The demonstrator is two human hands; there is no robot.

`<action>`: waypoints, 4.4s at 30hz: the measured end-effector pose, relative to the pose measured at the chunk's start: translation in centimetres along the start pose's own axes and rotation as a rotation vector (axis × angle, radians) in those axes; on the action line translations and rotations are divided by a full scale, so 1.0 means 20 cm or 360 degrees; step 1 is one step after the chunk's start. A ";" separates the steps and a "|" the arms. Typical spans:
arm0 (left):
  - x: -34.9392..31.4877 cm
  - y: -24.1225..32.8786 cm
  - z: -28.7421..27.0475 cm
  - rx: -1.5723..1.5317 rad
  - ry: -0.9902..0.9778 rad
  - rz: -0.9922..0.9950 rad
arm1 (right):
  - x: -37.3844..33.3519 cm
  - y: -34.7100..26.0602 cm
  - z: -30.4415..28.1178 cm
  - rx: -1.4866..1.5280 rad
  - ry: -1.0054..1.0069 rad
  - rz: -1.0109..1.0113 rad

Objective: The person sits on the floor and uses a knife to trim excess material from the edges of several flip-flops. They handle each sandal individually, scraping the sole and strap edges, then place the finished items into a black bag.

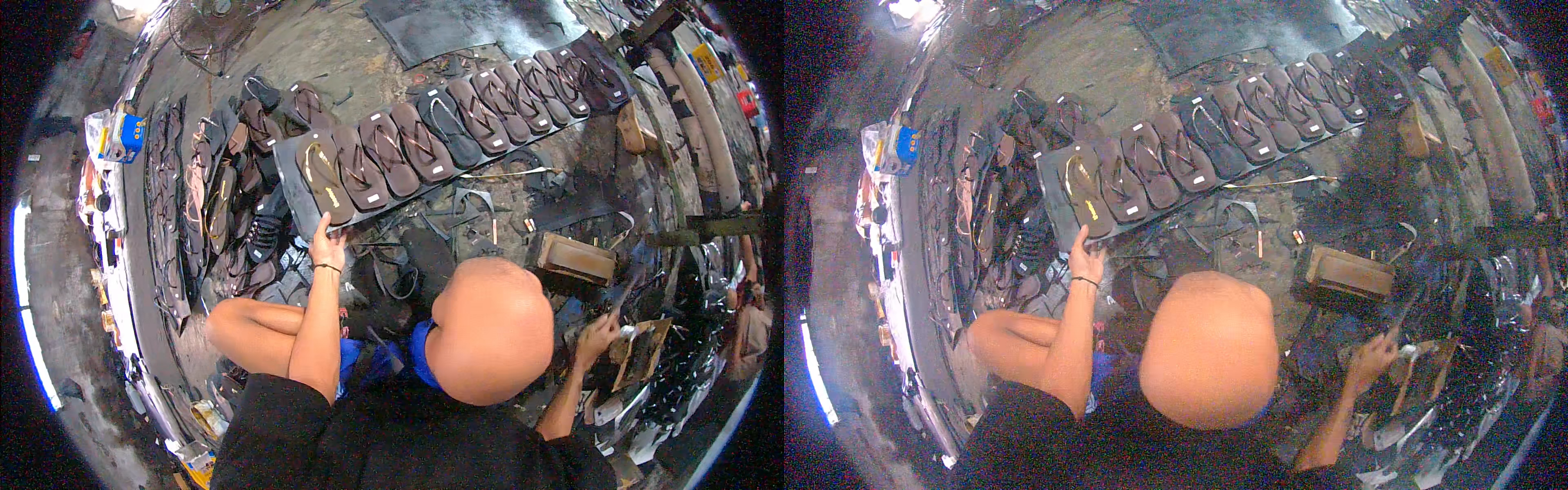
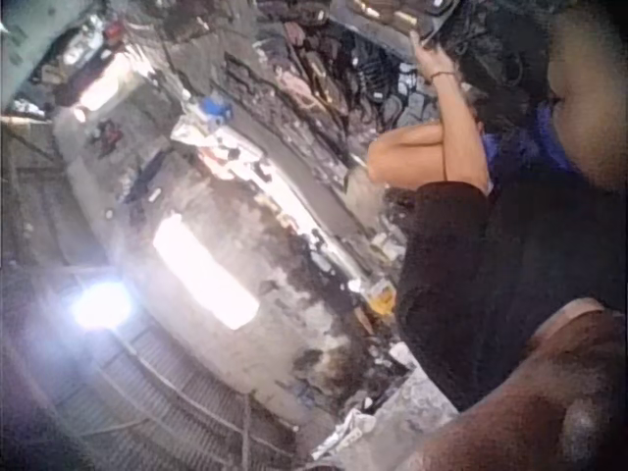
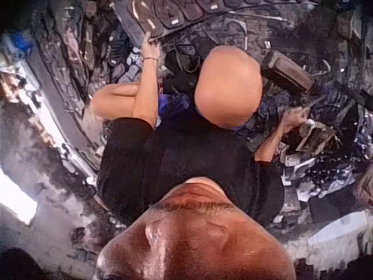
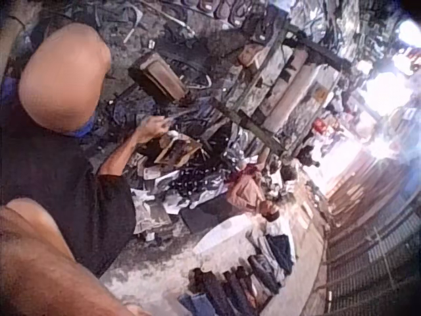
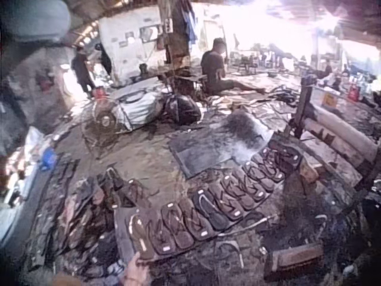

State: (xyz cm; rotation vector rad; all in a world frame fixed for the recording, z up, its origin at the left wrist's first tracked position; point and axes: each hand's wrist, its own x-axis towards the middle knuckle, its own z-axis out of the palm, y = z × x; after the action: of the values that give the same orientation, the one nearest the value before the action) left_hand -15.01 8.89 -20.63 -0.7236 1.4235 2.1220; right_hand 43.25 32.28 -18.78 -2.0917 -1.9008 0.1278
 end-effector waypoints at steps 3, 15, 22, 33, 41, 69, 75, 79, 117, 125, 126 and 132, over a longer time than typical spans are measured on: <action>-0.03 0.00 0.18 0.0265 -0.0447 0.0026 | 0.14 -0.02 0.21 -0.0124 0.0139 -0.0372; -0.01 0.01 0.14 0.0327 -0.0376 0.0008 | -0.10 -0.28 0.29 0.0324 0.0042 -0.0284; -0.47 0.02 0.54 -0.0118 -0.0664 -0.0052 | -0.42 0.11 0.55 0.0596 -0.0754 -0.0051; -1.30 0.28 1.21 -0.0777 -0.0948 0.0024 | -0.22 -0.88 -0.77 0.2509 -0.0676 0.0408; -0.79 0.07 0.52 -0.0339 -0.0564 0.0003 | -0.71 -1.46 -0.52 0.2083 -0.1714 -0.0119; -1.12 0.47 0.12 0.0241 -0.0680 -0.0053 | -1.03 -2.28 0.26 0.1282 -0.0593 -0.2237; -1.11 0.75 -0.13 -0.0020 -0.1107 0.0465 | -1.32 -2.75 0.76 0.1653 -0.1382 -0.1130; -0.92 0.93 -0.33 -0.0451 -0.0941 0.0785 | -1.27 -2.50 0.05 0.1353 -0.2143 -0.1120; -0.95 0.21 0.40 0.0131 -0.0341 -0.0308 | -0.56 -1.95 -0.09 0.0596 -0.1773 -0.1199; -0.94 0.18 0.37 -0.0123 -0.0319 -0.0492 | -0.62 -1.98 0.04 0.0256 -0.1617 -0.1435; -0.93 0.18 0.36 -0.0169 -0.0339 -0.0502 | -0.63 -1.99 0.05 0.0273 -0.1630 -0.1338; -0.89 0.18 0.33 -0.0313 -0.0361 -0.0543 | -0.66 -2.01 0.27 0.0718 -0.1272 -0.1604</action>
State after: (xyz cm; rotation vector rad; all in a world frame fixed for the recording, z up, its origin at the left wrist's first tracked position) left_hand -5.04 12.03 -4.33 -0.7135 0.9101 2.0139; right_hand 1.95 23.04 -14.24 -0.6378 -2.7544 1.1284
